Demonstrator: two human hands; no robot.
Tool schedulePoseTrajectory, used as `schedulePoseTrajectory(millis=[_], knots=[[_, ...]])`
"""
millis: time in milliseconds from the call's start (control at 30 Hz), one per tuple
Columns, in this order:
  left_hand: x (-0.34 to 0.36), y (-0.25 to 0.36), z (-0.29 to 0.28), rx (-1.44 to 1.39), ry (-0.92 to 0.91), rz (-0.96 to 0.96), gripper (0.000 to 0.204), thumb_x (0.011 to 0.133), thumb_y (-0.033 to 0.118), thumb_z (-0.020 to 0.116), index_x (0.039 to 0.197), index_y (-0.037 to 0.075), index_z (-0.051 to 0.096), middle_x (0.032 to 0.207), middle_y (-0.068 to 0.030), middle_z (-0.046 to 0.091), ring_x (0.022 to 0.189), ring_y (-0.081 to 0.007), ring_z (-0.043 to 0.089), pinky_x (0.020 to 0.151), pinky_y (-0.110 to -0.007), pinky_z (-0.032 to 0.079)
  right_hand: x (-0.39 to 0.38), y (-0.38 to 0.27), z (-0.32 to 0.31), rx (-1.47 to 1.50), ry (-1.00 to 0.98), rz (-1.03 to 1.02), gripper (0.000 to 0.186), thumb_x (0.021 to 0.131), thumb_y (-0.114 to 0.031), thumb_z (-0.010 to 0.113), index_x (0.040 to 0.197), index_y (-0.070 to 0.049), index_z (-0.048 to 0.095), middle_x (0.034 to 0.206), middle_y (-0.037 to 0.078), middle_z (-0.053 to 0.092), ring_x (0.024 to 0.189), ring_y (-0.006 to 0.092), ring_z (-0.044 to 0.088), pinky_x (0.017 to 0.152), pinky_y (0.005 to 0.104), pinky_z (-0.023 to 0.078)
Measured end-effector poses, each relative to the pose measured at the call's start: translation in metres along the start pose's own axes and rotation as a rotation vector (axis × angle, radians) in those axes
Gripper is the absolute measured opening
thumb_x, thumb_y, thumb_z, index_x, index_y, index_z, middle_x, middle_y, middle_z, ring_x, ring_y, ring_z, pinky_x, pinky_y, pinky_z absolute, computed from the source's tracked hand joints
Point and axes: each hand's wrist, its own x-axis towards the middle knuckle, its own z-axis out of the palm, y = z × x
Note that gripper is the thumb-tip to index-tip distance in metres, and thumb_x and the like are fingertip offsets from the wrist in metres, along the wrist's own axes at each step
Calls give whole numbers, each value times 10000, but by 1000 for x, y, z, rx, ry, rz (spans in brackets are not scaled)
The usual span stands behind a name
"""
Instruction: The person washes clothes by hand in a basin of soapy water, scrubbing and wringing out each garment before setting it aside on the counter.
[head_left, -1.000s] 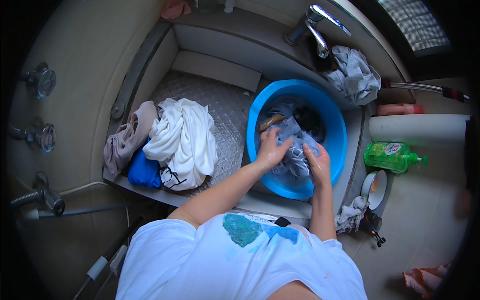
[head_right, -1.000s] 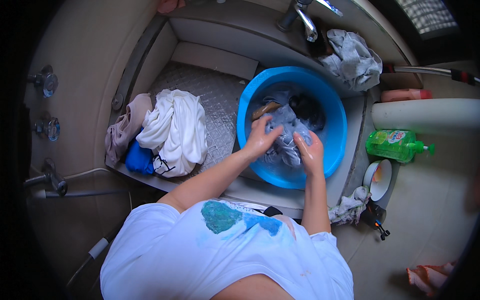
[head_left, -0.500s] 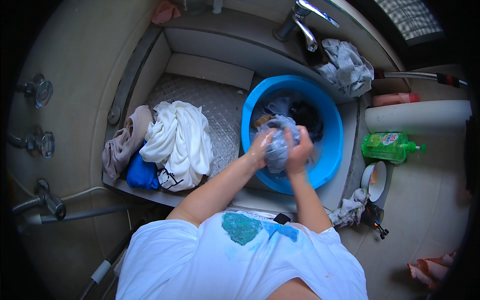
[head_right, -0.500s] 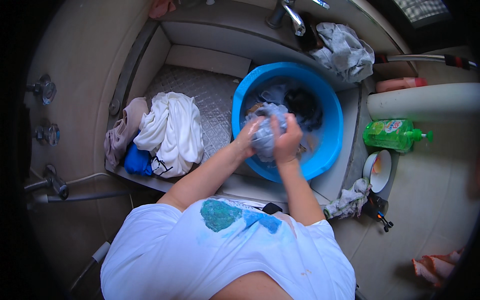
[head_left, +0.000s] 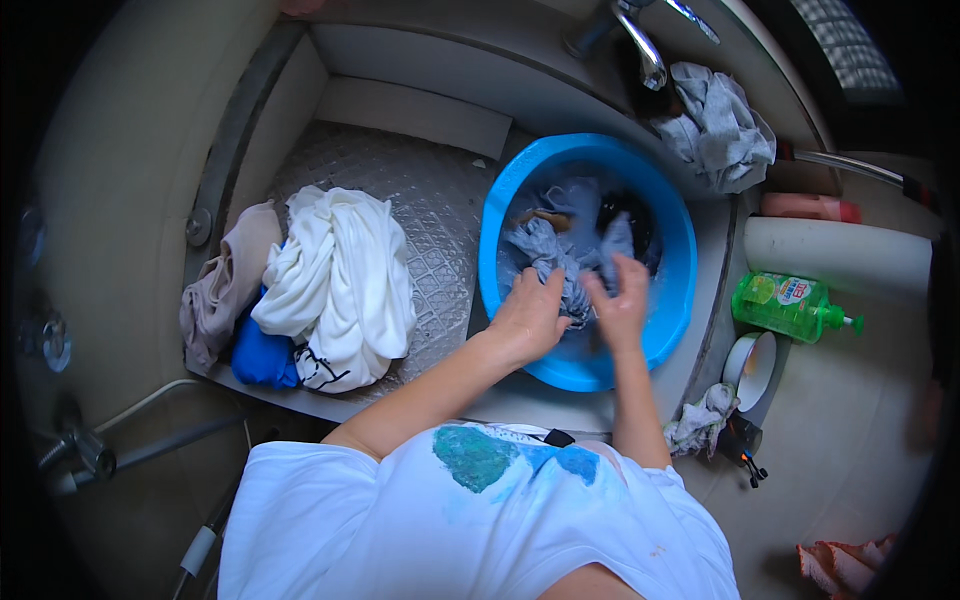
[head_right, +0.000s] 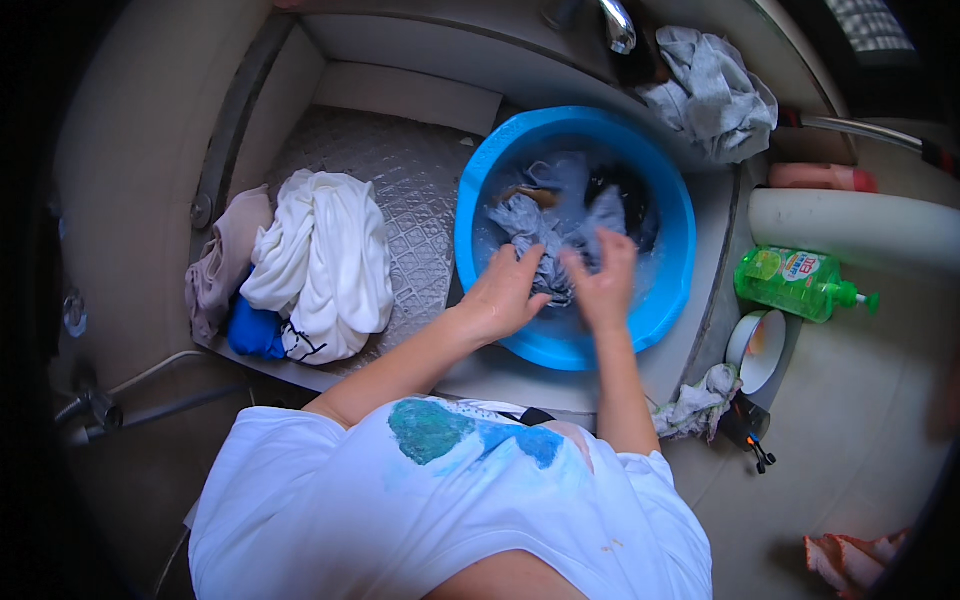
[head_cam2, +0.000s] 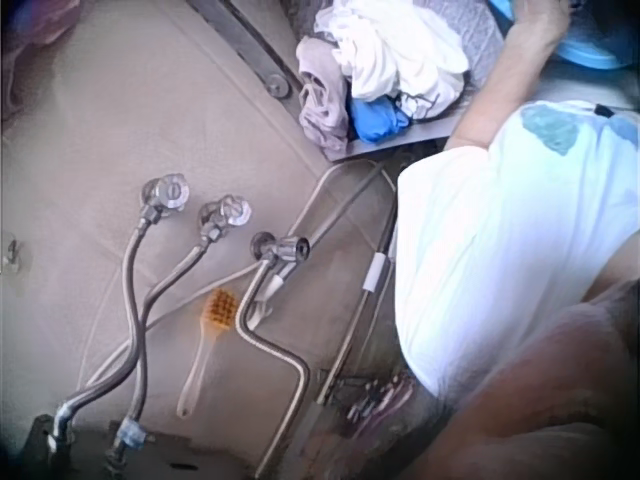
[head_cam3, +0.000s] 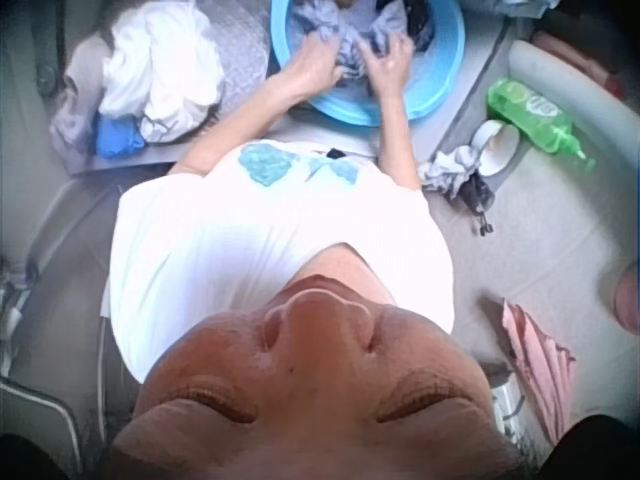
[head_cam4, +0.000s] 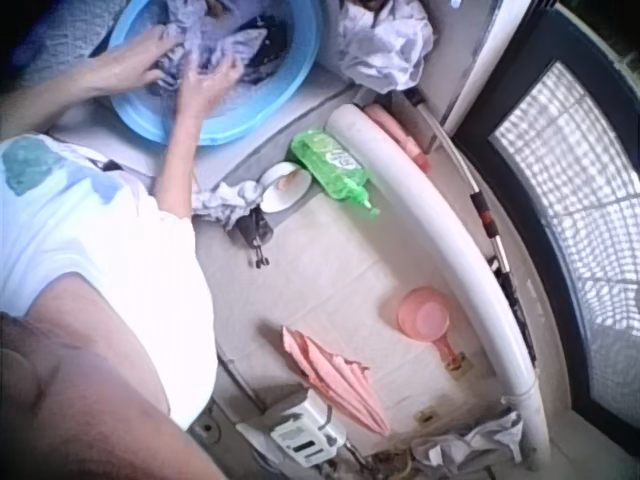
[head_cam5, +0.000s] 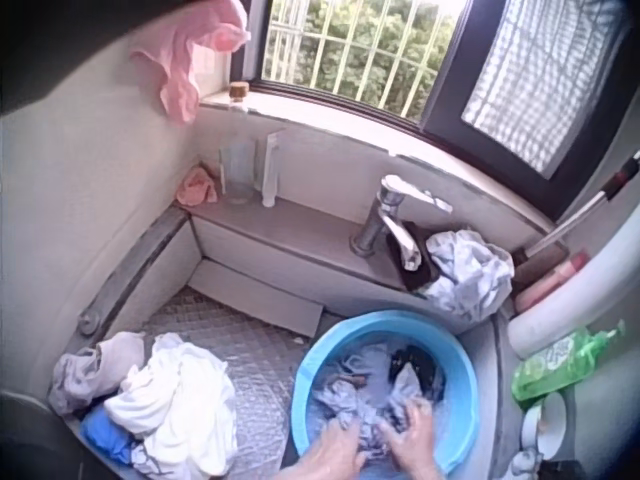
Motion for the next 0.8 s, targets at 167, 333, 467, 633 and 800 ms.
schedulePoseTrajectory(millis=[167,333,467,633,800], knots=[[5,0,-4,-55,-50,-22,604,738,113,666,1246,-6,361,1130,-330,407,1054,-475,436,900,-448,386,-10,-5,53,-154,-205,123,368,816,-238,575,1110,-19,548,1082,192,508,1009,378,472,871,431,393],[7,5,1,-54,-47,8,583,763,130,645,1250,-20,364,1288,-396,257,1207,-520,292,1008,-453,308,13,64,95,-135,-492,455,306,823,-153,521,1071,20,567,1043,240,557,969,395,520,844,415,412],[9,-6,9,-52,-35,27,582,785,169,629,1263,-21,358,1294,-390,254,1207,-515,297,1020,-449,294,24,78,109,-361,-575,403,299,828,-163,524,1064,13,577,1027,206,581,942,351,543,834,388,420],[18,-12,17,-158,21,-43,607,814,281,607,1278,-17,354,1304,-363,269,1225,-477,300,1022,-431,291,21,81,89,-356,-542,369,291,835,-174,529,1055,6,590,1008,163,610,909,297,573,822,354,430],[36,-27,24,-364,209,-124,623,838,404,559,1288,14,377,1299,-282,353,1199,-396,367,1010,-408,295,-1,13,14,746,-254,693,305,864,-216,536,1046,22,594,988,80,627,877,177,581,807,280,437]])
